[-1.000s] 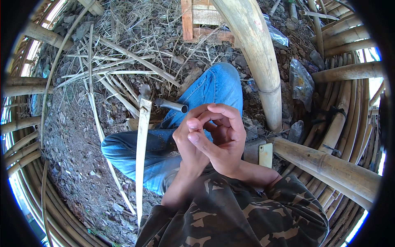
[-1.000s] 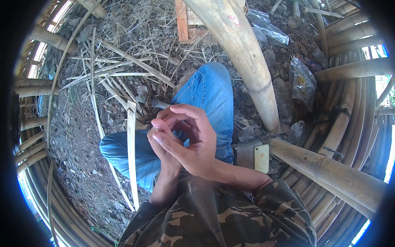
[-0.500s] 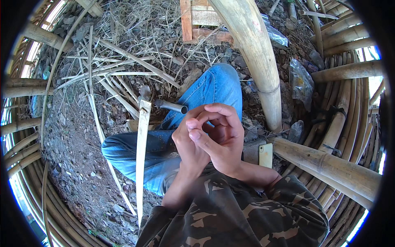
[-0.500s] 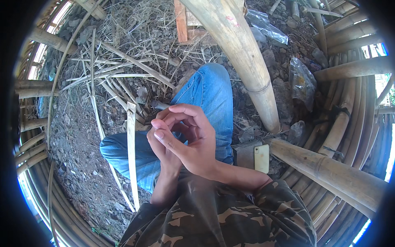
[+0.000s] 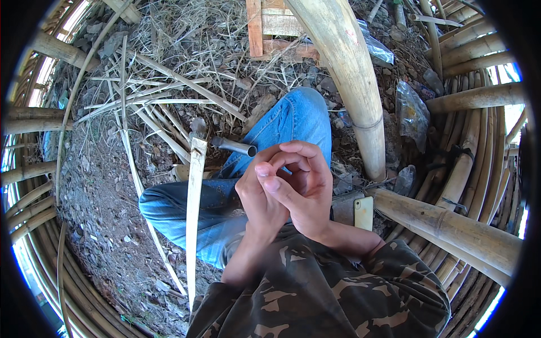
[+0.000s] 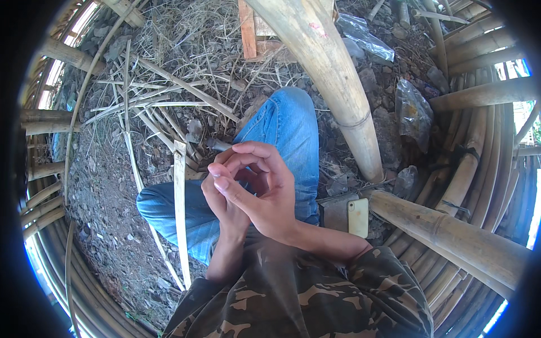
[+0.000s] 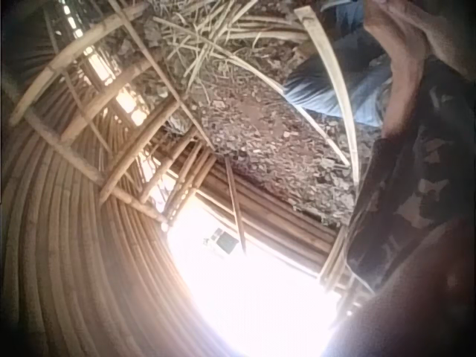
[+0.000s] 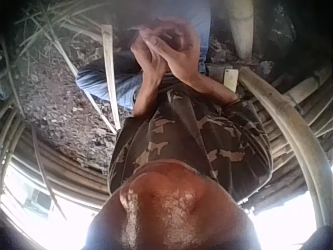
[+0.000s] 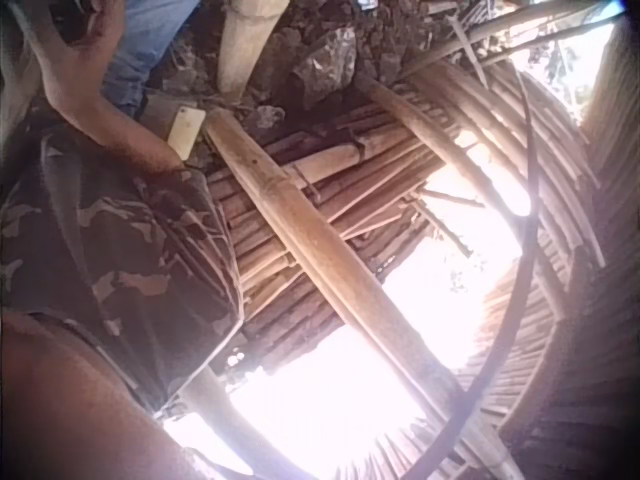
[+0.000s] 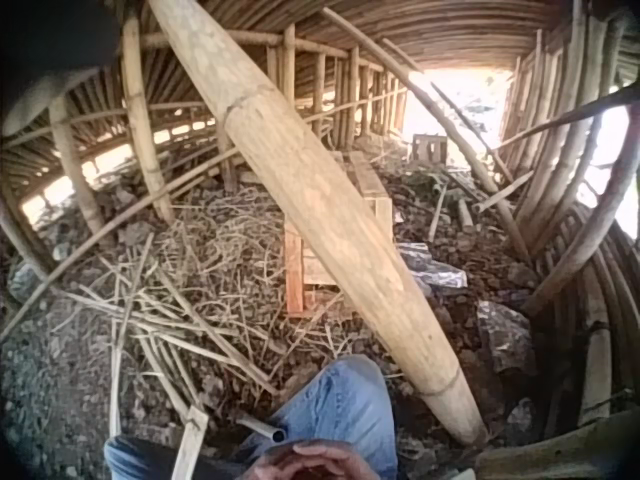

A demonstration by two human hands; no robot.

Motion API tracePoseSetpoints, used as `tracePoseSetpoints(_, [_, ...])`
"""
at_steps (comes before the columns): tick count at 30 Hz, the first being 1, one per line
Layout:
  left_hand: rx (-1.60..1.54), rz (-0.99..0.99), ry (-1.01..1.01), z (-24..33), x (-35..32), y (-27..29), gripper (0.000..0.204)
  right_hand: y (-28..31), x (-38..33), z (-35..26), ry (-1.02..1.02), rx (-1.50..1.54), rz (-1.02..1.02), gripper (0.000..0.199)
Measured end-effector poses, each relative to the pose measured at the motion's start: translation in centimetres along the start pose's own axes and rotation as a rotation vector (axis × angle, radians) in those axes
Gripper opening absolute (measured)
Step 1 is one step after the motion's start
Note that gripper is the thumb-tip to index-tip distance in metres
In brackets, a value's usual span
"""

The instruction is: Scraping and shaping a strip of bamboo using a large metal blade while sitting cross-legged in a bamboo structure.

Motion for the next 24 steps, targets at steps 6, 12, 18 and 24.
tracePoseSetpoints(6, [-0.035, 0.034, -0.022, -0.1, 0.1, 0.3, 0.047, 1.0, -0.2, 1.0, -0.053, 0.078, 0.054, 0.038])
tracePoseSetpoints(12, [-0.019, 0.014, 0.003, -0.3, -0.1, 0.1, 0.048, 0.2, 0.0, 0.2, -0.014, -0.017, 0.032, 0.031])
tracePoseSetpoints(18, [-0.04, 0.029, -0.039, -0.2, 0.2, 0.2, 0.049, 1.3, -0.4, 1.6, -0.064, 0.166, 0.062, 0.032])
tracePoseSetpoints(24, [-0.089, 0.008, 0.001, -1.2, 0.3, 0.0, 0.046, 1.0, 0.0, 1.0, -0.06, -0.08, 0.042, 0.029])
Point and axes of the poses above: each hand's wrist, its own x-axis towards the middle knuckle, its own y-axis out of the back of the hand, z = x × y, the point moved 8 cm from there along x, towards the middle knuckle, and after that the axes turned 13 degrees about -z, right-handed, at the moved point
